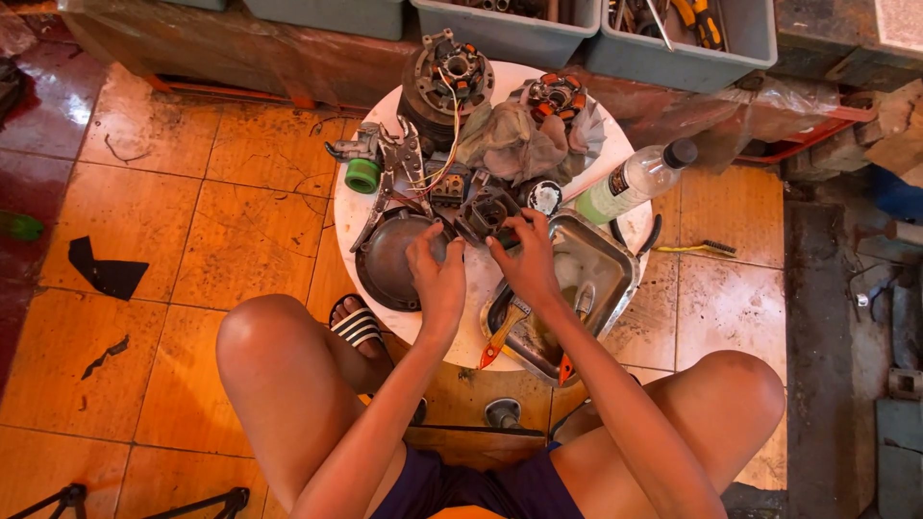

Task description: Cleaning a small motorcycle engine component with a brush and solvent in a workshop.

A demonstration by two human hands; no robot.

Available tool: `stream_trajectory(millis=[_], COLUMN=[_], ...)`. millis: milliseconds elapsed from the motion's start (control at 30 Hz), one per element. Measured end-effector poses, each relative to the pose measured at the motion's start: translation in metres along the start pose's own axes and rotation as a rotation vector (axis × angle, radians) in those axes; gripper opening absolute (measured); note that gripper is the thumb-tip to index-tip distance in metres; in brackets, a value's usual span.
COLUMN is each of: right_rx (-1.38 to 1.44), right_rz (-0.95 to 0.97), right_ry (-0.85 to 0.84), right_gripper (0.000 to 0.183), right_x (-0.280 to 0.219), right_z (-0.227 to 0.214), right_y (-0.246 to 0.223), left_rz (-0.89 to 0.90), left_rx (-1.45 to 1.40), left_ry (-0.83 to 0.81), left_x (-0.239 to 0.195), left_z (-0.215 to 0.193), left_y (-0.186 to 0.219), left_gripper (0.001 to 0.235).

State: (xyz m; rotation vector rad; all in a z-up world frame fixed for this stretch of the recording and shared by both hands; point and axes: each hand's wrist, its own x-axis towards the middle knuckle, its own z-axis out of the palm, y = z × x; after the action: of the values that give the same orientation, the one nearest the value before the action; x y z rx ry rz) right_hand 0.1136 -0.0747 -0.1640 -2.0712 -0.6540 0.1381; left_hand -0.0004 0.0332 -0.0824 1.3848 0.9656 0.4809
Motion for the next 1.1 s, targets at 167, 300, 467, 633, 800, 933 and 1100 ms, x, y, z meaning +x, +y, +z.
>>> stream_trajectory(millis=[167,300,467,633,800,933,1100], right_rx=[0.17,0.346,0.357,0.31,-0.091,-0.49,-0.713], right_rz=[-0.059,-0.146,-0.119,-0.071,0.073,-0.125,-0.393], right_ry=[0.006,-0.123,-0.311,-0.431,-0.404,-0.689,-0.593], right_gripper=[0.027,0.034,0.028,0.041,0.042,0.024,0.018], right_x=[-0.007,-0.014,-0.019,-0.04,-0.082,-0.099,-0.115], right_z=[-0.048,-0.093,-0.143,-0.171,-0.167,-0.169,-0.14], right_y=[-0.03,-0.041,-0.06,-0.079,0.004,0.003,0.017], left_rz=[-0.059,0.162,0.295,0.37,0.483,0.479,0.526], left_rx=[0.008,-0.104,0.037,0.171,0.501,0.611,0.608], left_ry=[-0.307,-0.698,-0.755,-0.757,-0.708,-0.69,-0.694], left_x=[-0.009,-0.007,-0.019,-0.018,-0.027,-0.027,-0.035], left_z=[-0.008,-0.006,0.005,0.024,0.033,0.043,0.048], left_y=[0.034,0.025,0.042,0.015,0.015,-0.017,-0.024], left_gripper=[0.066,0.091,0.104,0.084,0.073,0.074,0.076])
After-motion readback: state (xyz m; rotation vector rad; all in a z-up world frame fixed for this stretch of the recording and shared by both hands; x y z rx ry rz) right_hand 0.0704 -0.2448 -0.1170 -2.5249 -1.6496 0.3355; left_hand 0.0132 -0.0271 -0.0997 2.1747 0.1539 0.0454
